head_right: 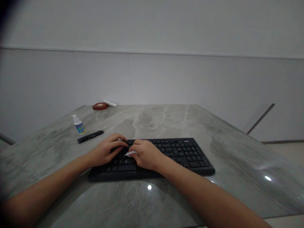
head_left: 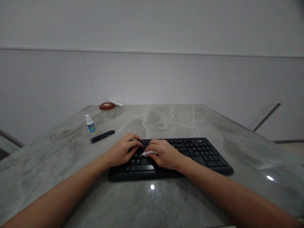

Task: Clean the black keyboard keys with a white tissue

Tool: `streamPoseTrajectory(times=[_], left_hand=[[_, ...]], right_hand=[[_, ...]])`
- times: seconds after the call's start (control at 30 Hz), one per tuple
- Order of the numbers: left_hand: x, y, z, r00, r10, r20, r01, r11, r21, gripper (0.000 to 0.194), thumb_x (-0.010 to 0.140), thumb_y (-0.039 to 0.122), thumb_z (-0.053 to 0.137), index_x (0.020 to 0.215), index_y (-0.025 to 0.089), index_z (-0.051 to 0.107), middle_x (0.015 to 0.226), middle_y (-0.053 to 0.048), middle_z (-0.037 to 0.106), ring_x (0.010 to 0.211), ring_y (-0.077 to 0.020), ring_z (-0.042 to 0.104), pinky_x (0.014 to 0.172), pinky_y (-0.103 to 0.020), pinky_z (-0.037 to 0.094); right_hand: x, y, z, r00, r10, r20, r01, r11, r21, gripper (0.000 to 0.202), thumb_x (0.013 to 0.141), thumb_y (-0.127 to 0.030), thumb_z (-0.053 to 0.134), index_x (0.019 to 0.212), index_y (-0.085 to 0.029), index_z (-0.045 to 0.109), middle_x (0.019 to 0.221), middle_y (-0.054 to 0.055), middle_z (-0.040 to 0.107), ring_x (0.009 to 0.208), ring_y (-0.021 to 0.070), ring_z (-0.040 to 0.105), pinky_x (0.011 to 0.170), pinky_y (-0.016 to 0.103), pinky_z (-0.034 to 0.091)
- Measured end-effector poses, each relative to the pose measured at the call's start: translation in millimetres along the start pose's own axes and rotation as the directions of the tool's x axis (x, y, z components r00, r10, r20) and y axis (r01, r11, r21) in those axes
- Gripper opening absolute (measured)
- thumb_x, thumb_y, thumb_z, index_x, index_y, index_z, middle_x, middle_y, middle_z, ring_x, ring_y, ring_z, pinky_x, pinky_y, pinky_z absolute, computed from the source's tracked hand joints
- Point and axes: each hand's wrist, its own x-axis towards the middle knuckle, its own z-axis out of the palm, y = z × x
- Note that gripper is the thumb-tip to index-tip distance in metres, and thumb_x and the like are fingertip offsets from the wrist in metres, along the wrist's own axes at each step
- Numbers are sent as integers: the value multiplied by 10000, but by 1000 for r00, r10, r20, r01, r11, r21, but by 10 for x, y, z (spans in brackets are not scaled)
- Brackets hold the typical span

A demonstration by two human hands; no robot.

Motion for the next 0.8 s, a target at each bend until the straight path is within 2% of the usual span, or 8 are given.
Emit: streamPoseTrajectory(times=[0.13, 0.27, 0.63, 0.8], left_hand=[[-12, -98, 32, 991, -132, 5, 132, 990, 46, 224, 940, 216, 485, 1131, 190, 600, 1145, -92, 574, 1088, -233, 532, 983, -402, 441], [-8, -126, 35, 982, -184, 39, 182, 982, 41, 216, 946, 255, 476, 1108, 181, 597, 1080, -80, 610, 1053, -234, 554, 969, -406, 448], [-8, -126, 21, 979, -192, 63, 191, 981, 18, 235, 951, 288, 466, 1131, 195, 585, 1080, -69, 619, 1023, -221, 576, 941, -383, 465], [7, -107, 8, 979, -187, 77, 186, 982, 28, 240, 952, 305, 466, 1121, 190, 590, 1080, -75, 616, 1024, -227, 575, 937, -388, 466]], right_hand=[[9, -4, 13, 1000, -3, 3, 3, 1000, -12, 156, 893, -198, 562, 929, -151, 706, 890, 77, 671, 820, 173, 626, 784, 289, 495], [8, -3, 10, 1000, 9, 4, -9, 1000, -16, 166, 898, -204, 557, 943, -146, 706, 904, 81, 669, 841, 175, 626, 797, 292, 493], [0, -4, -41, 997, -22, 77, 27, 998, -64, 178, 895, -193, 546, 959, -146, 704, 913, 76, 644, 809, 165, 606, 742, 276, 478], [-10, 13, -59, 992, -44, 116, 57, 992, -115, 214, 901, -184, 533, 1009, -191, 718, 892, 60, 617, 775, 151, 577, 702, 264, 453]])
